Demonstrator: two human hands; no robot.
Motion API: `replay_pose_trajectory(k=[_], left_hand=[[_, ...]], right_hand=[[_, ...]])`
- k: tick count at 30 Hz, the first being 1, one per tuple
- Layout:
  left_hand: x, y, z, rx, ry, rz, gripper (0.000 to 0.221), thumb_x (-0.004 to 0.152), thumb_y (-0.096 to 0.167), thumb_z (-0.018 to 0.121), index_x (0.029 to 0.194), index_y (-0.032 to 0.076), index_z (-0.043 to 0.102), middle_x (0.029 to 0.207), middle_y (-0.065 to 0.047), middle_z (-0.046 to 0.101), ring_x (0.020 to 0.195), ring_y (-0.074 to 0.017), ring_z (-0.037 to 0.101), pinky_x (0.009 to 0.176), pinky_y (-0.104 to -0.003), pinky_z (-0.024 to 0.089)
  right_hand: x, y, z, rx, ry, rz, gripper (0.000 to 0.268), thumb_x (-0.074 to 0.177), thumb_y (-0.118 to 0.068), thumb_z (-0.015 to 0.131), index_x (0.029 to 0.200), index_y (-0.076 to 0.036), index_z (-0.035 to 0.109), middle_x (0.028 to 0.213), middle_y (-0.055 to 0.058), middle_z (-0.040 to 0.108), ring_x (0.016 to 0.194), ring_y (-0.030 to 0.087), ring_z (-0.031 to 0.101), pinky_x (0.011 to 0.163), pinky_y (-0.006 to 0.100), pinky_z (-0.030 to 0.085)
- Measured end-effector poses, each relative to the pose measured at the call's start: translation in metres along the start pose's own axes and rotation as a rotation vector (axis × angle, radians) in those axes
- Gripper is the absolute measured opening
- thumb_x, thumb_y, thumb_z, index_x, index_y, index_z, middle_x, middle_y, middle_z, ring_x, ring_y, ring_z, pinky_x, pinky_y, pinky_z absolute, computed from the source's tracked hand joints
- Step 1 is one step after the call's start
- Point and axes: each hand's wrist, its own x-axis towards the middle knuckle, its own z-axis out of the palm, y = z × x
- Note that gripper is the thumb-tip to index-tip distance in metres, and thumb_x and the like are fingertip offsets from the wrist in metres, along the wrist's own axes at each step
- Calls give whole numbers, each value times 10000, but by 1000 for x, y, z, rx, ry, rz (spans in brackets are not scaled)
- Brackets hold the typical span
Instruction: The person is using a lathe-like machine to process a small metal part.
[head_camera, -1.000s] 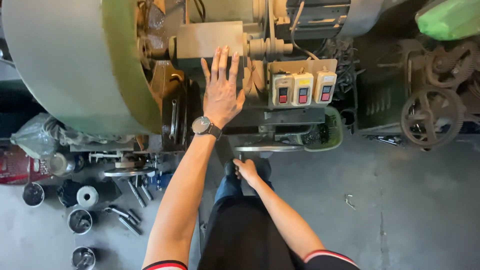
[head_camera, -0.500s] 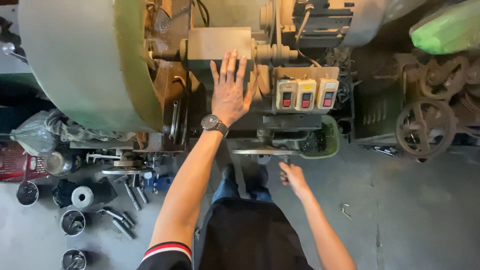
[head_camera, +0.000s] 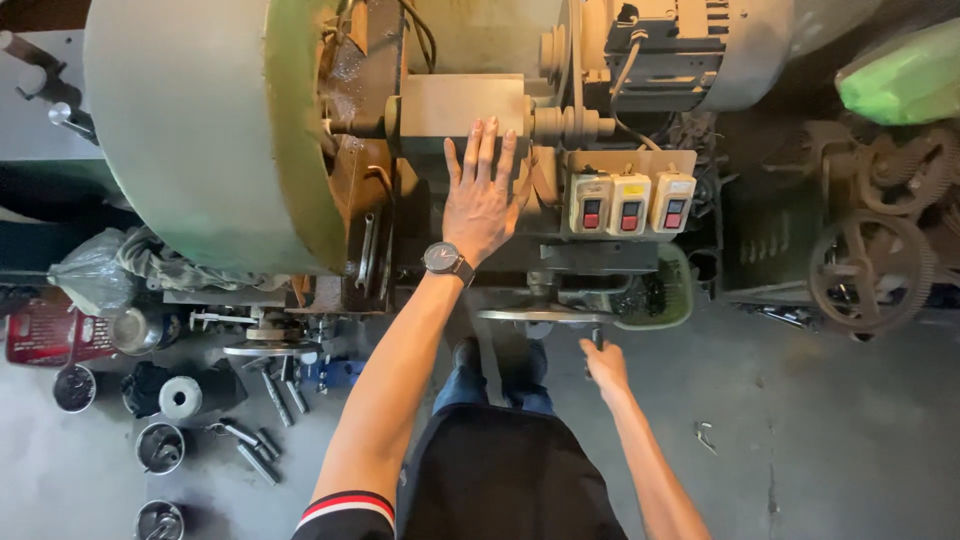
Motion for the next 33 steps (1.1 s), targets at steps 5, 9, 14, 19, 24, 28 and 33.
replay_pose_trajectory(k=[5,9,14,19,24,28,33], left_hand=[[0,-4,-12,56,-51,-14,977,888,327,701,1638,35,146,1689,-216,133,1583,-381,85,1263,-656,47],[0,-7,-24,87,-73,-18,1003,856,311,707,1635,24,145,1690,-226,132,1582,-390,86,1265,-654,47],[-2,-6,-35,45,-110,-39,1024,827,305,721,1633,27,153,1690,-214,142,1586,-379,98,1274,-634,50],[0,-2,-32,28,-95,-32,1023,831,306,727,1635,32,157,1686,-213,148,1587,-375,100,1274,-634,48],[2,6,-25,26,-81,-19,1020,843,320,727,1632,33,147,1684,-220,142,1584,-384,92,1268,-646,43],[7,11,-23,22,-95,-21,1037,844,342,728,1628,27,126,1681,-231,133,1579,-397,81,1257,-658,38],[6,15,-28,6,-99,-5,1056,840,356,732,1629,23,114,1684,-233,132,1582,-395,80,1260,-656,41]], right_hand=[[-53,-34,91,445,-278,10,254,912,-275,690,830,-46,616,655,36,574,517,163,547,443,333,444],[-44,-34,161,511,-360,-68,272,927,-266,691,817,-45,578,653,43,547,510,169,534,431,336,429],[-13,-18,203,405,-591,72,317,957,-287,679,795,-21,622,661,69,618,520,187,611,484,339,527],[-50,-37,107,519,-616,-19,257,956,-285,686,863,-65,592,708,23,582,574,145,585,532,319,520],[-15,-7,0,406,-464,-50,279,945,-323,675,893,-61,592,723,21,583,579,130,572,529,306,503],[50,43,-13,334,-261,-29,283,930,-280,701,894,-22,591,692,31,572,547,146,544,490,345,466],[71,48,1,-15,42,57,339,890,-304,749,887,23,662,748,115,678,610,228,666,563,381,537]])
